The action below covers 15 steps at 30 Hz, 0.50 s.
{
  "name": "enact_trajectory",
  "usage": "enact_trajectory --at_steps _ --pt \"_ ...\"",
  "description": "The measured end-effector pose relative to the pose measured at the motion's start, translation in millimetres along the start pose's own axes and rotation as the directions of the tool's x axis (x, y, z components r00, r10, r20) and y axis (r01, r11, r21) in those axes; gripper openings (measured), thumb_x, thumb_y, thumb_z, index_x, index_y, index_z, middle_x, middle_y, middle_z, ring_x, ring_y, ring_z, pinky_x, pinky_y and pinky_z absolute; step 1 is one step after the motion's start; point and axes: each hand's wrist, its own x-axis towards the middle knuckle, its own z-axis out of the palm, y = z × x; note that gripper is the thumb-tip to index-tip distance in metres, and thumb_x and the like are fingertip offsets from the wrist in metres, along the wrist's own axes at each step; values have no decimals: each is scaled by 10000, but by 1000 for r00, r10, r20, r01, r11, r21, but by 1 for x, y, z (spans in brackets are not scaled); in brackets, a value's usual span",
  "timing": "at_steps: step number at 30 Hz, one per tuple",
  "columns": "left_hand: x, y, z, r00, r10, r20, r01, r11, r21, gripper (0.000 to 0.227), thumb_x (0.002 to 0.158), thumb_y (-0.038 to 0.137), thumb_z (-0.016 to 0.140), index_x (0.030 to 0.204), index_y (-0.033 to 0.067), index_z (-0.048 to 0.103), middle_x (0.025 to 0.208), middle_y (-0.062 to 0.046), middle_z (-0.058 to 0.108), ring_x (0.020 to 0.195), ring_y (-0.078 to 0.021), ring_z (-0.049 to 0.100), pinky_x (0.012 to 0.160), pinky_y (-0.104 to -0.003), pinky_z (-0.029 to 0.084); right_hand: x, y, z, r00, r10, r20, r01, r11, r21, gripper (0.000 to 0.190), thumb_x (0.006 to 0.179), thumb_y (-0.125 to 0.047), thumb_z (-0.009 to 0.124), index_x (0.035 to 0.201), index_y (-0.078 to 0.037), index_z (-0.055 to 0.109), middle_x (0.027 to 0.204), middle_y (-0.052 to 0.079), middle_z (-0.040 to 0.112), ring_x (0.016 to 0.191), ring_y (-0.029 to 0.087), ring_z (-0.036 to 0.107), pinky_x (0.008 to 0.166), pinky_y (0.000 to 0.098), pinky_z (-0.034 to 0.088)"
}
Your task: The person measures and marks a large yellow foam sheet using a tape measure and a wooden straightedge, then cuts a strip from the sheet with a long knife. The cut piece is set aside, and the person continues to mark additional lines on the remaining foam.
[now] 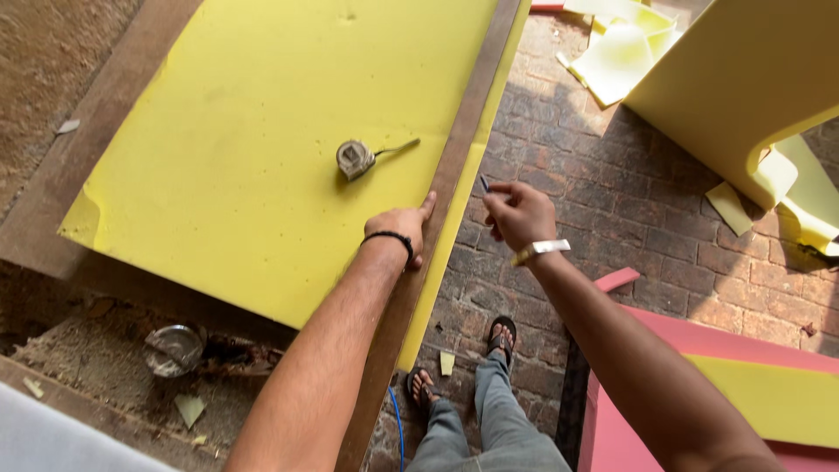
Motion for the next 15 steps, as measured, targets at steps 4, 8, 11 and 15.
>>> enact_trajectory --at_steps 4,8,11,15 --pt "0 5 -4 991 -118 56 125 979 -162 449 1161 476 278 1579 355 391 924 -67 746 499 -132 594 706 -290 592 92 -20 3 994 -67 -91 51 984 -171 290 972 -185 681 1235 -68 720 769 74 752 548 124 682 446 285 553" --pt "10 4 -1 996 -92 -1 90 983 -160 475 1092 352 327 1561 426 341 948 4 713 506 -139 646 711 -273 620 152 -34 9 990 -30 -136 3 982 -190 305 958 -196 685 1239 -80 689 791 74 763 572 103 702 474 275 582" --pt "21 -3 6 997 -73 -7 72 993 -92 515 1081 294 348 1566 464 318 921 -1 720 521 -138 664 711 -279 613 167 -35 14 992 -7 -125 -21 975 -221 300 953 -211 690 1222 -79 702 804 81 771 588 97 710 493 277 588" --pt "36 -6 10 997 -78 17 79 984 -156 463 1108 392 344 1567 451 358 824 -26 715 536 -150 671 686 -302 623 133 -27 19 1000 -20 -15 16 969 -245 296 963 -209 695 1205 -40 722 813 96 773 597 133 716 505 300 586"
